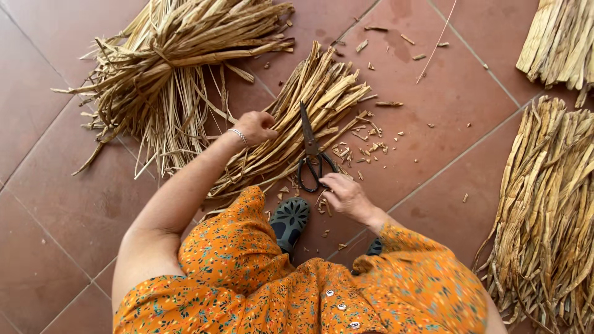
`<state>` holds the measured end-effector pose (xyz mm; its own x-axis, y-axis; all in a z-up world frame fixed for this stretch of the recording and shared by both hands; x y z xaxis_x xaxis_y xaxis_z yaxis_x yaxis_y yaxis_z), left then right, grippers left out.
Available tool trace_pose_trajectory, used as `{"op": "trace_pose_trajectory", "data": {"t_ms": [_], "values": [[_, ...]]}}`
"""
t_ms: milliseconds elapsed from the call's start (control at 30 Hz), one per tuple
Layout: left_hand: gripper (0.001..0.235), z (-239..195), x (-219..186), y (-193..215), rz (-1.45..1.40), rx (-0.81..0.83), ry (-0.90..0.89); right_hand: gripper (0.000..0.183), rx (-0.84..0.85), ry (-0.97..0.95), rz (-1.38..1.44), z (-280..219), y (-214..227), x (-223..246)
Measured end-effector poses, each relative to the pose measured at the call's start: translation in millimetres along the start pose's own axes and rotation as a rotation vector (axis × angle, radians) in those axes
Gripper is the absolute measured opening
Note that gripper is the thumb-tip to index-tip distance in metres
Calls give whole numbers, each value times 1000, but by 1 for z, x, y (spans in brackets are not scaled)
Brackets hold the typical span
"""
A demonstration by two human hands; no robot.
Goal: The person sits on a tiled floor and uses scissors to trim the ends of bundles of dried plant stalks. They repeatedly cut the stalks to a uniform length, separating the trimmed pieces from the main bundle and placing them into a pile.
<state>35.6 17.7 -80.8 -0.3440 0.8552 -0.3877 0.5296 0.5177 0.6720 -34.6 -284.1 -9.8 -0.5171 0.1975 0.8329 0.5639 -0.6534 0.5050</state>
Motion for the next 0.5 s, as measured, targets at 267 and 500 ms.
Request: {"op": "trace_pose_trajectory", "data": {"t_ms": [267,500], "values": [[74,17,-43,-11,332,-213,-25,45,201,-369,-267,26,-53,-54],[59,24,-59,-3,424,-213,-39,42,-9,-651,259,9,-23,-76]]}}
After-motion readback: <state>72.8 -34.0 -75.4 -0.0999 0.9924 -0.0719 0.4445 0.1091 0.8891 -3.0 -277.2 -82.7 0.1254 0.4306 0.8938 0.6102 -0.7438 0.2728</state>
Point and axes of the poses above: each hand's wrist, its own z-axis towards the middle knuckle, its own y-axis out of the back of the hand, x = y × z, the point moved 7 cm from there along z, towards the middle knuckle, and after that the axes turned 11 degrees about z, right-handed, at the moved point
